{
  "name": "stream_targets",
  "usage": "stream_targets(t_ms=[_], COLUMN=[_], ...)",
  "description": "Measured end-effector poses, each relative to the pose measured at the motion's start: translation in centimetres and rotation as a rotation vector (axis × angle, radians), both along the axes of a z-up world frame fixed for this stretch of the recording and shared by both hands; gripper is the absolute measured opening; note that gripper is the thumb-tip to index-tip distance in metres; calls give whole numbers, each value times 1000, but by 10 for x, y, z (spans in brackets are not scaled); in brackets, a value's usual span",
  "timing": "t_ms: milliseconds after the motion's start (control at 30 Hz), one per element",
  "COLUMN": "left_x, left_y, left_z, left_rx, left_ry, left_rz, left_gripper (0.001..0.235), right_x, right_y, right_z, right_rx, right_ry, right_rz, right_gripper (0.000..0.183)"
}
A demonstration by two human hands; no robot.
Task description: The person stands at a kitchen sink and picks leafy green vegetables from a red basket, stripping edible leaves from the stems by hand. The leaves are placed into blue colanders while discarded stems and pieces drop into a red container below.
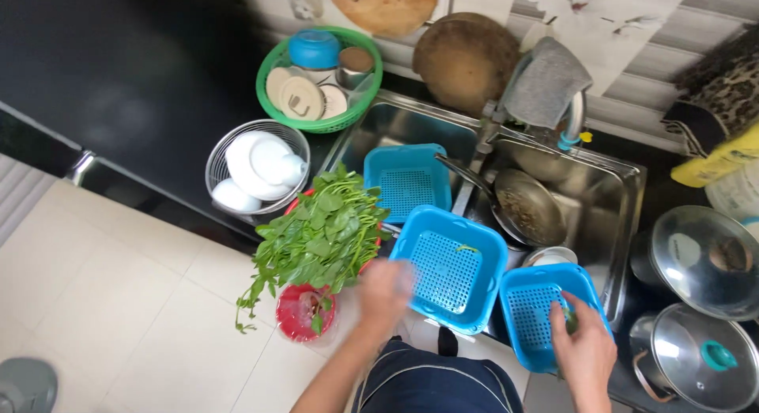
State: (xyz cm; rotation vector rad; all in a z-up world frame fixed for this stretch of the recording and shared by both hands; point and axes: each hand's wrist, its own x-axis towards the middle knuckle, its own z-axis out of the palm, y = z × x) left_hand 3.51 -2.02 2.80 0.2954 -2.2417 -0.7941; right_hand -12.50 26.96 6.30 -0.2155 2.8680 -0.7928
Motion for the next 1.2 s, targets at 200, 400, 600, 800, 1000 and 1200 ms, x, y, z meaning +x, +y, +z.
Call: stream_targets(t_ms=[200,400,600,800,1000,1200], left_x=[28,22,30,36,-1,-46], left_y=[-69,-83,-108,-136,-112,-77], left_z=[30,73,32,60,84,74], left_rx=[-29,123,57,789,1173,1576], left_ry=[-271,-373,-445,-171,-34,-86], left_rz=[428,431,387,235,-103,-398], left_gripper=[25,28,17,23,32,34], right_x=[-15,-1,25,33,23,9], right_y=[-24,-64,-112,-141,-169,-167], right_z=[6,41,70,92,57,47], right_rx=[341,-150,-353,-396,-716,-1003], right_ry=[525,369,168,-190,-269,-518], right_rz=[276,399,613,664,724,486], right_gripper=[72,45,29,26,20,23])
